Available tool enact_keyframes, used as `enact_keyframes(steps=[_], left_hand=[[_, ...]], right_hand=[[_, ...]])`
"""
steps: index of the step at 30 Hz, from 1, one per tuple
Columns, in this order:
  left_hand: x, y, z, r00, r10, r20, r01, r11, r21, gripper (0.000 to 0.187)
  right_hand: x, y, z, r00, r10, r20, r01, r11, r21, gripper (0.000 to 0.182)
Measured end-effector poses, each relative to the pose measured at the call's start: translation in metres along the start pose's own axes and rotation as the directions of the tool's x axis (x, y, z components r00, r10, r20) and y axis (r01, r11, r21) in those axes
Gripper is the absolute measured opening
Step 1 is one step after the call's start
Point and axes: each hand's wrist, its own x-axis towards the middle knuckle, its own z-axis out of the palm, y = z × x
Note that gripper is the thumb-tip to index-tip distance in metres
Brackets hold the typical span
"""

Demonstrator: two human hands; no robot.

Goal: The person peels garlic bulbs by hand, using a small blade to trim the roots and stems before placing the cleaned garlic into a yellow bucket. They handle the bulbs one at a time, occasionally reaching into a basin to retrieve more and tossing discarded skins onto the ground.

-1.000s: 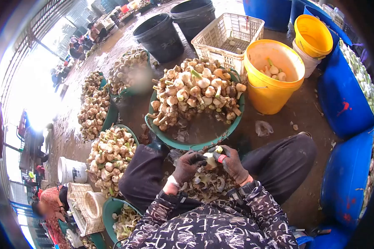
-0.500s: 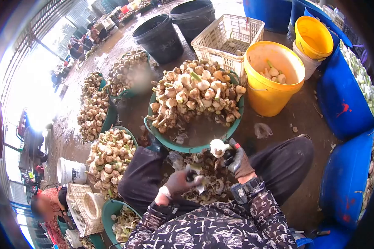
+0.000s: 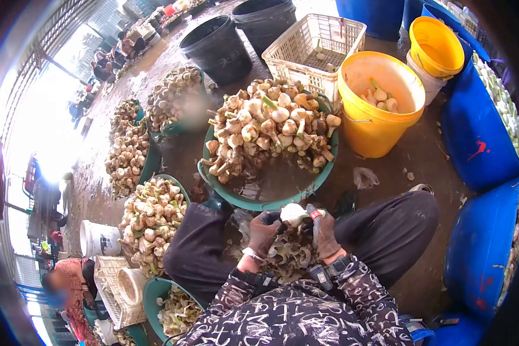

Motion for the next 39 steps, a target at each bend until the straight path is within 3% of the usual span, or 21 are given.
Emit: enact_keyframes(steps=[3,5,7,11,13,14,16,17,19,20,21,23,25,27,29,30,31,33,35,37,39], left_hand=[[-0.011,0.028,-0.002,0.989,-0.146,0.019,0.146,0.966,-0.212,0.028],[-0.014,0.031,0.004,0.992,-0.121,-0.021,0.116,0.978,-0.175,0.029],[-0.015,0.029,0.005,0.994,-0.095,-0.060,0.086,0.986,-0.141,0.030],[-0.011,0.025,0.004,0.987,-0.113,-0.111,0.113,0.994,-0.009,0.027],[-0.011,0.025,-0.001,0.982,-0.152,-0.108,0.155,0.988,0.017,0.026],[-0.011,0.025,-0.005,0.975,-0.049,-0.218,0.099,0.970,0.224,0.024],[0.003,-0.013,-0.029,0.916,0.195,-0.350,0.018,0.853,0.522,0.020],[0.006,-0.022,-0.045,0.932,0.011,-0.362,0.162,0.882,0.443,0.025],[0.004,0.005,-0.062,0.967,-0.233,-0.101,0.230,0.639,0.734,0.036],[0.006,0.005,-0.064,0.957,-0.278,0.080,0.066,0.480,0.875,0.035],[0.006,0.005,-0.063,0.959,-0.274,0.070,0.074,0.481,0.874,0.035],[0.006,0.006,-0.057,0.986,-0.156,0.052,0.059,0.631,0.773,0.036],[0.023,-0.003,-0.058,0.996,-0.090,-0.018,0.075,0.685,0.725,0.041],[0.047,0.005,-0.060,0.977,-0.043,-0.208,0.170,0.746,0.644,0.047],[0.074,0.008,-0.065,0.963,-0.057,-0.263,0.214,0.755,0.619,0.055],[0.093,-0.005,-0.068,0.942,-0.023,-0.335,0.216,0.806,0.551,0.056],[0.114,-0.019,-0.070,0.914,0.006,-0.405,0.207,0.852,0.480,0.058],[0.147,-0.016,-0.067,0.903,-0.039,-0.428,0.246,0.863,0.441,0.057],[0.157,0.010,-0.053,0.867,-0.143,-0.478,0.258,0.948,0.185,0.054],[0.261,-0.170,-0.078,0.784,-0.044,-0.619,0.014,0.998,-0.054,0.052],[0.312,-0.248,-0.097,0.715,-0.031,-0.698,-0.332,0.864,-0.378,0.050]], right_hand=[[-0.016,-0.017,0.012,1.000,0.008,-0.021,-0.008,1.000,0.020,0.023],[-0.021,-0.017,0.017,1.000,0.020,-0.002,-0.019,0.998,0.053,0.023],[-0.020,-0.010,0.018,0.939,-0.343,0.002,0.322,0.881,-0.347,0.021],[-0.026,-0.011,0.015,0.872,-0.462,0.165,0.478,0.727,-0.492,0.018],[-0.033,-0.017,0.019,0.915,-0.361,0.180,0.400,0.870,-0.288,0.019],[-0.036,-0.022,0.020,0.915,-0.360,0.183,0.400,0.870,-0.287,0.019],[-0.039,-0.038,0.018,0.989,0.052,0.137,-0.074,0.984,0.161,0.025],[-0.039,-0.047,0.018,0.990,0.046,0.136,-0.068,0.984,0.164,0.025],[-0.040,-0.059,0.013,0.896,0.288,0.337,-0.411,0.826,0.386,0.027],[-0.031,-0.055,0.007,0.836,0.343,0.429,-0.526,0.723,0.448,0.027],[-0.028,-0.053,0.009,0.831,0.345,0.437,-0.532,0.724,0.440,0.027],[-0.030,-0.053,0.019,0.947,0.258,0.192,-0.288,0.946,0.151,0.028],[-0.017,-0.055,0.006,0.967,0.152,0.205,-0.152,0.988,-0.017,0.030],[-0.015,-0.084,0.007,0.958,0.162,0.235,-0.237,0.912,0.335,0.027],[-0.029,-0.137,0.019,0.867,-0.112,0.486,-0.311,0.640,0.703,0.031],[-0.017,-0.141,0.009,0.864,-0.273,0.424,-0.158,0.652,0.741,0.032],[-0.022,-0.165,0.017,0.785,-0.338,0.519,-0.200,0.655,0.729,0.033],[-0.007,-0.152,0.004,0.874,-0.228,0.430,-0.144,0.723,0.676,0.032],[-0.012,-0.133,0.012,0.946,-0.116,0.301,0.125,0.992,-0.011,0.029],[-0.010,-0.099,0.021,0.935,0.105,0.338,0.037,0.920,-0.389,0.029],[0.006,-0.046,0.013,0.916,-0.075,0.393,0.340,0.664,-0.666,0.031]])
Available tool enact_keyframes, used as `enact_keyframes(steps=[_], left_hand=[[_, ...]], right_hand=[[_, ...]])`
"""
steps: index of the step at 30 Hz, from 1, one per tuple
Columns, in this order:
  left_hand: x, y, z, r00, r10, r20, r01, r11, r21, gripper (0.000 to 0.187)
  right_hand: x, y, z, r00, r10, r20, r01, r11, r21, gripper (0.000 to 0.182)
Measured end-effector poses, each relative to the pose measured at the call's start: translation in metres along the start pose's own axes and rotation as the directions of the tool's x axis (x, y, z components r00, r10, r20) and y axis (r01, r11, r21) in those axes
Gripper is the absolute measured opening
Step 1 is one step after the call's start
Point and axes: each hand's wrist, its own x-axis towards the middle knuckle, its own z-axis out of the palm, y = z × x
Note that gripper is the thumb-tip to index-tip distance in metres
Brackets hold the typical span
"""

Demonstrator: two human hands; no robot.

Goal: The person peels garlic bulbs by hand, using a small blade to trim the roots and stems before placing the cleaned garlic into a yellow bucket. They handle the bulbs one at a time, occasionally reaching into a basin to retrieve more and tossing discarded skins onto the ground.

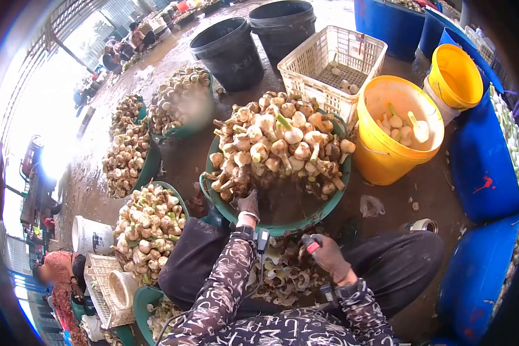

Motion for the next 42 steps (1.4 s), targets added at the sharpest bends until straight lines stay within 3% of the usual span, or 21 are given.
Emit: enact_keyframes(steps=[1,2,3,4,5,6,8,10,11,18,19,20,21,25,27,29,34,36,38,39,42], left_hand=[[-0.084,0.116,0.028,0.964,0.261,0.039,-0.236,0.784,0.574,0.046],[-0.100,0.140,0.026,0.965,0.259,0.044,-0.235,0.780,0.580,0.046],[-0.109,0.152,0.018,0.979,-0.138,0.151,0.070,0.919,0.387,0.045],[-0.122,0.171,0.014,0.817,-0.477,0.325,0.423,0.878,0.226,0.044],[-0.166,0.242,0.025,0.752,-0.557,0.353,0.476,0.829,0.294,0.046],[-0.188,0.261,0.021,0.704,-0.604,0.373,0.437,0.782,0.444,0.047],[-0.236,0.277,0.011,0.725,-0.408,0.554,0.175,0.888,0.425,0.049],[-0.269,0.302,0.003,0.664,-0.223,0.714,-0.320,0.779,0.540,0.055],[-0.288,0.336,0.010,0.628,-0.178,0.758,-0.504,0.649,0.570,0.060],[-0.308,0.359,0.007,0.563,-0.111,0.819,-0.669,0.521,0.530,0.060],[-0.301,0.342,0.002,0.594,-0.147,0.791,-0.477,0.728,0.493,0.058],[-0.299,0.342,0.003,0.612,-0.195,0.766,-0.245,0.874,0.419,0.057],[-0.298,0.343,0.000,0.595,-0.325,0.735,-0.003,0.914,0.406,0.055],[-0.301,0.339,-0.003,0.567,-0.197,0.800,-0.369,0.808,0.460,0.051],[-0.301,0.333,-0.006,0.556,-0.218,0.802,-0.365,0.803,0.471,0.051],[-0.302,0.335,-0.007,0.546,-0.238,0.803,-0.362,0.797,0.483,0.051],[-0.287,0.333,-0.014,0.415,-0.532,0.738,0.278,0.846,0.454,0.042],[-0.283,0.330,-0.019,0.337,-0.504,0.795,0.303,0.858,0.415,0.038],[-0.286,0.327,-0.019,0.328,-0.283,0.901,0.055,0.958,0.281,0.039],[-0.290,0.326,-0.021,0.308,-0.553,0.774,0.539,0.772,0.337,0.036],[-0.312,0.322,-0.009,0.469,-0.446,0.762,0.350,0.886,0.303,0.042]], right_hand=[[0.010,0.017,0.008,1.000,0.005,0.001,-0.005,1.000,0.004,0.031],[0.017,0.033,0.016,1.000,0.019,-0.015,-0.017,0.992,0.121,0.033],[0.018,0.042,0.019,0.999,0.035,-0.033,-0.026,0.971,0.238,0.034],[0.015,0.036,0.020,0.998,0.042,-0.038,-0.032,0.969,0.246,0.034],[0.015,0.021,0.020,0.997,0.029,-0.073,-0.016,0.984,0.179,0.036],[0.015,0.011,0.021,0.994,0.014,-0.105,-0.003,0.994,0.108,0.038],[0.016,0.012,0.027,0.986,-0.029,-0.162,0.040,0.997,0.068,0.041],[0.007,-0.006,0.030,0.974,-0.120,-0.195,0.125,0.992,0.017,0.040],[0.007,-0.003,0.032,0.982,-0.022,-0.189,0.016,0.999,-0.036,0.038],[-0.009,-0.003,0.028,0.973,-0.173,-0.155,0.170,0.985,-0.029,0.029],[-0.013,-0.010,0.024,0.971,-0.179,-0.159,0.176,0.984,-0.031,0.029],[-0.019,-0.022,0.020,0.998,0.039,-0.053,-0.017,0.931,0.365,0.028],[-0.023,-0.029,0.019,0.971,0.199,0.132,-0.235,0.700,0.675,0.027],[-0.017,-0.003,0.022,0.987,0.154,0.044,-0.156,0.862,0.483,0.027],[-0.023,-0.010,0.027,0.999,-0.029,-0.035,0.041,0.917,0.397,0.027],[-0.026,-0.012,0.024,1.000,-0.002,-0.024,0.009,0.959,0.284,0.027],[-0.023,-0.011,0.012,0.984,-0.121,0.128,0.109,0.990,0.094,0.028],[-0.021,0.000,0.014,0.956,-0.010,0.292,-0.191,0.735,0.650,0.030],[-0.023,-0.002,0.017,0.953,0.034,0.302,-0.222,0.759,0.613,0.033],[-0.021,0.007,0.022,0.966,0.033,0.255,-0.203,0.707,0.678,0.035],[-0.026,-0.013,0.028,0.961,0.098,0.260,-0.272,0.517,0.811,0.039]])
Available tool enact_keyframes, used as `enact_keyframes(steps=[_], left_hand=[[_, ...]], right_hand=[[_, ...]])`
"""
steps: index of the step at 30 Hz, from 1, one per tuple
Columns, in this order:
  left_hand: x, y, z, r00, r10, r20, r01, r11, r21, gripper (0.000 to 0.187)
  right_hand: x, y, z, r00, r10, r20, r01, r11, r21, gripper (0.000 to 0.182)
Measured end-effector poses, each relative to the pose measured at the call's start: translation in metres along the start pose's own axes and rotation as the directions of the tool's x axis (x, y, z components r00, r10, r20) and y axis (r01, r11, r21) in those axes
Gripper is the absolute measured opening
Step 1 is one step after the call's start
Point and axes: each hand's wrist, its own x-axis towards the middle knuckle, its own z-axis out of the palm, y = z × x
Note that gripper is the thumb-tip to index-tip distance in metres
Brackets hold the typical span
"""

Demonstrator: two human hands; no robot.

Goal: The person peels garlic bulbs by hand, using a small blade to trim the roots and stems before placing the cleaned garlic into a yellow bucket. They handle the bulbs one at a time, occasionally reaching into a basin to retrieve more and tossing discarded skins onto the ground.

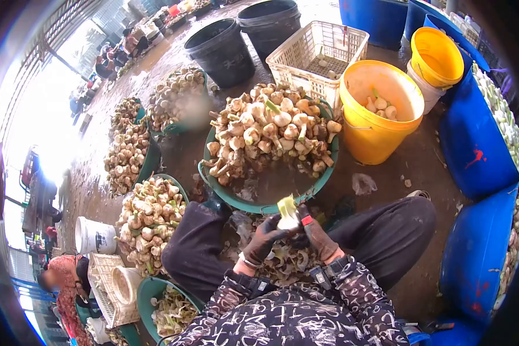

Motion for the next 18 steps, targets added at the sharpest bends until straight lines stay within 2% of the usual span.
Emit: enact_keyframes(steps=[1,2,4,5,6,8,9,10,11,12,13,14,16,17,18], left_hand=[[0.002,-0.004,0.001,0.997,0.074,0.033,-0.077,0.989,0.124,0.046],[0.001,-0.001,0.001,0.997,0.072,0.029,-0.075,0.990,0.123,0.046],[0.004,0.011,0.001,1.000,0.018,-0.023,-0.003,0.837,0.547,0.048],[0.002,0.016,0.005,0.987,0.155,-0.051,-0.087,0.762,0.642,0.041],[0.002,0.015,0.003,0.987,0.150,-0.051,-0.083,0.761,0.644,0.041],[0.001,0.017,-0.002,0.998,0.062,0.026,-0.059,0.636,0.769,0.030],[-0.002,0.016,-0.001,0.993,0.121,0.003,-0.081,0.645,0.759,0.021],[-0.001,0.013,-0.004,0.993,0.121,0.001,-0.079,0.643,0.762,0.021],[0.001,0.008,-0.008,0.994,0.009,-0.106,0.052,0.830,0.555,0.022],[0.003,0.003,-0.011,0.976,-0.127,-0.177,0.176,0.940,0.293,0.022],[-0.001,0.011,-0.006,0.970,-0.165,-0.180,0.178,0.982,0.061,0.024],[-0.006,0.016,-0.003,0.969,-0.169,-0.180,0.183,0.981,0.063,0.024],[-0.011,0.027,-0.001,0.999,-0.031,0.008,0.031,0.999,-0.024,0.031],[-0.012,0.019,-0.009,0.954,0.268,0.137,-0.301,0.856,0.420,0.036],[-0.010,0.015,-0.011,0.953,0.271,0.131,-0.302,0.856,0.420,0.036]], right_hand=[[-0.003,-0.002,0.007,0.996,0.094,-0.006,-0.092,0.983,0.157,0.041],[0.001,0.007,-0.006,0.995,0.099,-0.006,-0.097,0.983,0.157,0.041],[0.014,0.023,-0.031,0.995,0.092,-0.032,-0.096,0.984,-0.152,0.042],[0.014,0.020,-0.030,0.998,0.038,-0.059,-0.054,0.956,-0.289,0.041],[0.018,0.027,-0.041,0.997,0.040,-0.061,-0.056,0.957,-0.285,0.041],[0.021,0.028,-0.040,0.985,-0.150,0.080,0.166,0.742,-0.649,0.038],[0.018,0.022,-0.045,0.999,-0.042,-0.006,0.022,0.631,-0.775,0.035],[0.011,0.013,-0.033,0.999,-0.042,-0.004,0.023,0.633,-0.773,0.035],[0.004,0.006,-0.024,0.995,-0.059,0.081,0.099,0.685,-0.722,0.035],[-0.003,-0.003,-0.016,0.983,-0.082,0.163,0.170,0.731,-0.661,0.037],[-0.014,-0.019,-0.003,0.981,-0.024,0.194,0.141,0.775,-0.615,0.044],[-0.018,-0.020,0.000,0.981,-0.024,0.191,0.139,0.778,-0.613,0.044],[-0.020,-0.023,0.005,0.940,-0.054,0.338,0.167,0.935,-0.314,0.049],[-0.021,-0.022,0.007,0.944,-0.062,0.324,0.164,0.940,-0.298,0.055],[-0.020,-0.019,0.007,0.943,-0.057,0.327,0.161,0.940,-0.301,0.055]])
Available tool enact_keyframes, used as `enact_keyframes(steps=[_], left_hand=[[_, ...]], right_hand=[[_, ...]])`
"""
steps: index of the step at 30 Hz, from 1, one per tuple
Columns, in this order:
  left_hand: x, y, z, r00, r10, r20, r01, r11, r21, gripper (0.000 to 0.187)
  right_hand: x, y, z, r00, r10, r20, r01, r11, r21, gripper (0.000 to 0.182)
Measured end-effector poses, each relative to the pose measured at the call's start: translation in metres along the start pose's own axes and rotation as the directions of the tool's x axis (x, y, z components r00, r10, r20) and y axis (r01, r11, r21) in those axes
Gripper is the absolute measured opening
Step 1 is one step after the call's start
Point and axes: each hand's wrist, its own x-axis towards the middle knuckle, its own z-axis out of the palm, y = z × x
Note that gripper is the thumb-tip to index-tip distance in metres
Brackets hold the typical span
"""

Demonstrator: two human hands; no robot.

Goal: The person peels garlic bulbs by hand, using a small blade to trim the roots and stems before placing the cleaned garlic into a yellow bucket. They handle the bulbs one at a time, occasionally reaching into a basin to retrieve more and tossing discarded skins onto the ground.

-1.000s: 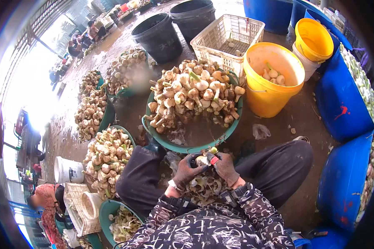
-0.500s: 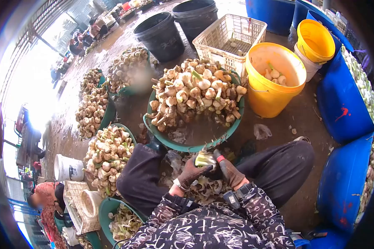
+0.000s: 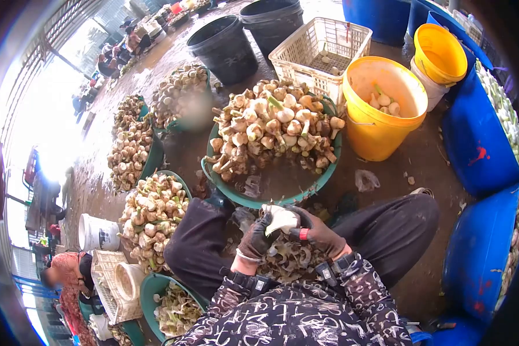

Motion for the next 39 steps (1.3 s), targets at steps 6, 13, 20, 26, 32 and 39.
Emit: enact_keyframes(steps=[6,13,20,26,32,39], left_hand=[[0.001,-0.001,-0.012,0.849,-0.517,-0.111,0.470,0.833,-0.292,0.029],[-0.010,0.013,-0.011,0.949,-0.303,-0.090,0.241,0.877,-0.415,0.022],[-0.049,0.033,-0.040,0.970,-0.237,-0.056,0.169,0.820,-0.546,0.027],[-0.087,-0.013,-0.104,0.902,-0.408,-0.140,0.094,0.502,-0.860,0.040],[-0.005,0.033,-0.045,0.865,-0.461,-0.199,0.360,0.295,0.885,0.047],[0.100,-0.029,-0.097,0.737,-0.081,-0.671,0.508,0.721,0.471,0.063]], right_hand=[[0.002,0.000,0.013,0.902,-0.377,0.209,0.259,0.088,-0.962,0.048],[0.018,0.050,-0.024,0.831,0.087,-0.549,-0.014,0.991,0.135,0.020],[0.022,0.049,-0.046,0.768,0.266,-0.583,0.205,0.761,0.616,0.028],[0.011,0.065,-0.072,0.922,0.320,-0.219,-0.010,0.583,0.813,0.042],[0.018,0.028,-0.029,0.881,0.090,-0.465,0.044,0.962,0.269,0.047],[0.022,-0.090,-0.037,0.906,-0.212,-0.365,0.402,0.697,0.594,0.060]])
